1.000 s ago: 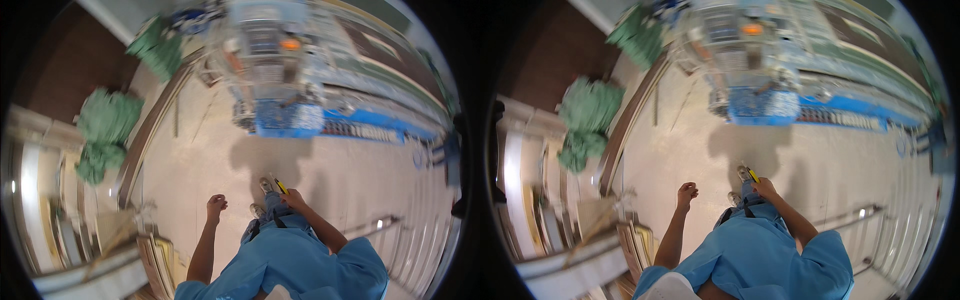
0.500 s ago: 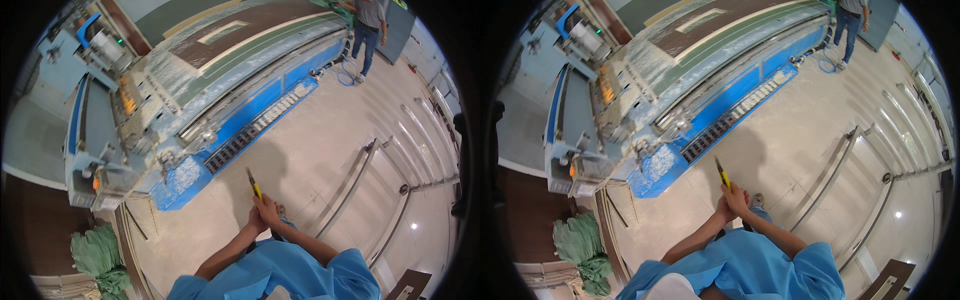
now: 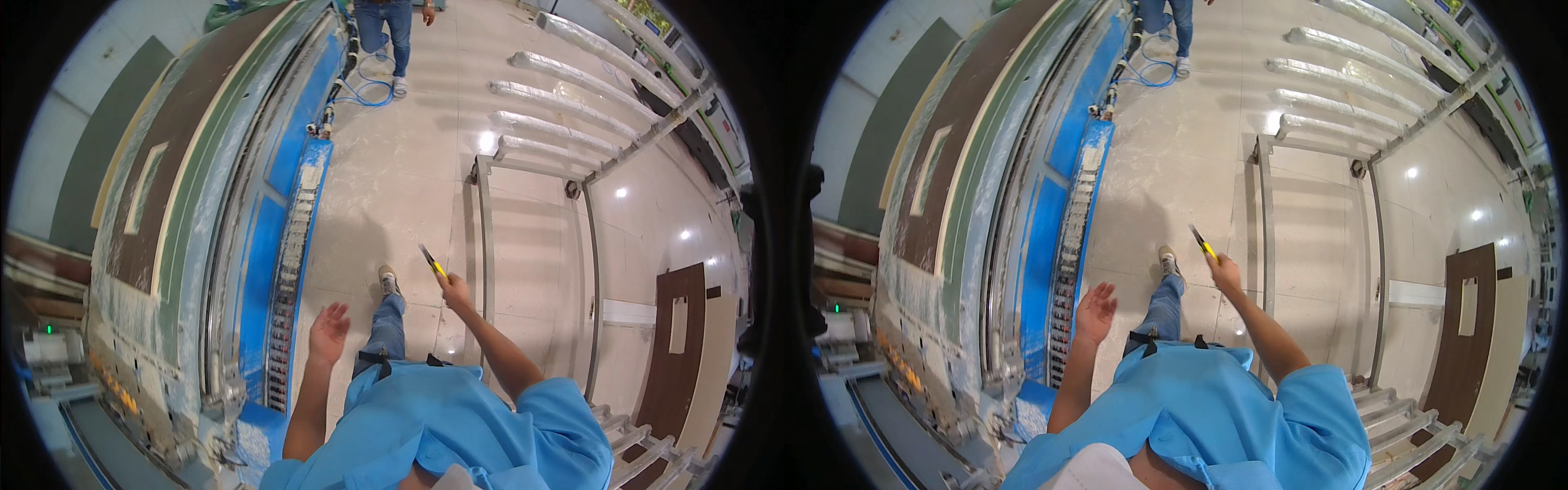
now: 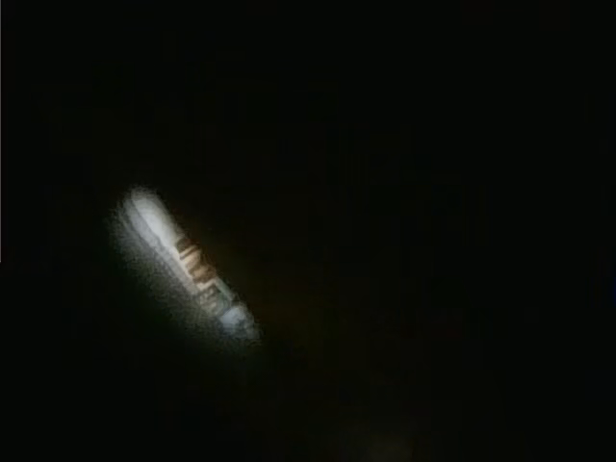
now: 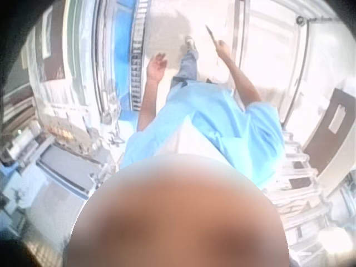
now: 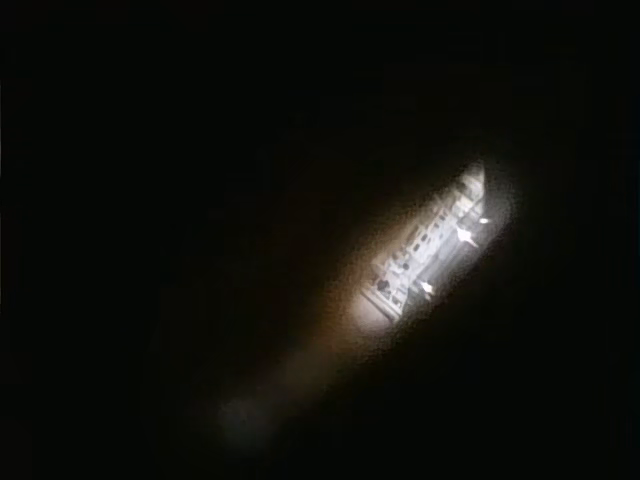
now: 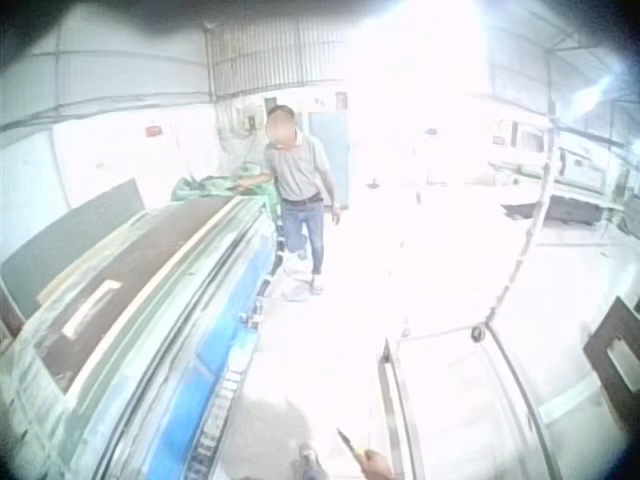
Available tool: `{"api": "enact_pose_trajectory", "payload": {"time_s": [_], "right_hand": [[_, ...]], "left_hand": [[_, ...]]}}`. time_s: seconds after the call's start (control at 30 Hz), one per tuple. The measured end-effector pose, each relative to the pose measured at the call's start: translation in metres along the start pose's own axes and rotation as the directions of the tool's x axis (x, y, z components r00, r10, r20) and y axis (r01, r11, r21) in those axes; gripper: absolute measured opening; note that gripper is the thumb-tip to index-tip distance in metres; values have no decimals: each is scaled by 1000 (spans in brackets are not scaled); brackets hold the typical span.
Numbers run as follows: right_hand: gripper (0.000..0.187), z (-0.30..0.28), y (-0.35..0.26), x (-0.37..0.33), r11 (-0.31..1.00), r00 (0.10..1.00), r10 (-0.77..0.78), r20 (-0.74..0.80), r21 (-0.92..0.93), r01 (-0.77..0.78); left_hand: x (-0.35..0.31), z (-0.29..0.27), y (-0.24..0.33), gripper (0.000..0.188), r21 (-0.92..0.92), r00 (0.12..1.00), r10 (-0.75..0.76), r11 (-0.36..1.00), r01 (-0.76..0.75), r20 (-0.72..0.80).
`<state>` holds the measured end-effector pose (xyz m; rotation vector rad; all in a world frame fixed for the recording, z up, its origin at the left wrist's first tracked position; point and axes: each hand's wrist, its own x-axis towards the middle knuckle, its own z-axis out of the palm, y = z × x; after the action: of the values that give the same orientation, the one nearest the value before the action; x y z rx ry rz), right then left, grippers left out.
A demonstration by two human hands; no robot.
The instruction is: The person measures a wooden board with a tape measure, marks cut lines with a utility knife, removes a cut strip, and then returns to the desk to handle a printed receipt and attach it to a cabinet.
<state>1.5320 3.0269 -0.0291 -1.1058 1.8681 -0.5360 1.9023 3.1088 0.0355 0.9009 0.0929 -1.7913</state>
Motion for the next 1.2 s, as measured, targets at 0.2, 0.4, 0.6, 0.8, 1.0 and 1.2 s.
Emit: {"api": "enact_pose_trajectory", "payload": {"time_s": [0.2, 0.4, 0.6, 0.8, 1.0, 1.2], "right_hand": [[58, -88, 4, 51, 916, 932, 361, -29, 197, -349], [33, -128, -81, 130, 691, 920, 374, -116, 697, -193], [64, -176, -209, 235, 614, 982, 119, -147, 788, 43], [67, -270, -331, 419, 532, 935, -286, -208, 777, 336], [65, -348, -422, 564, 506, 945, -321, -60, 833, 224], [57, -394, -449, 669, 467, 979, -197, -55, 872, 143]], "left_hand": [[151, 45, 58, 44, 442, 966, 24, 892, 96, -259], [307, 248, 47, 54, 935, 883, -469, 310, 174, -9], [481, 441, -9, 53, 906, 817, -563, 401, 136, 127], [624, 599, -8, 44, 649, 811, -501, 732, 210, 303], [718, 721, 34, 45, 437, 552, -504, 861, 260, 664], [827, 802, 19, 41, 431, 582, -515, 854, 291, 629]]}}
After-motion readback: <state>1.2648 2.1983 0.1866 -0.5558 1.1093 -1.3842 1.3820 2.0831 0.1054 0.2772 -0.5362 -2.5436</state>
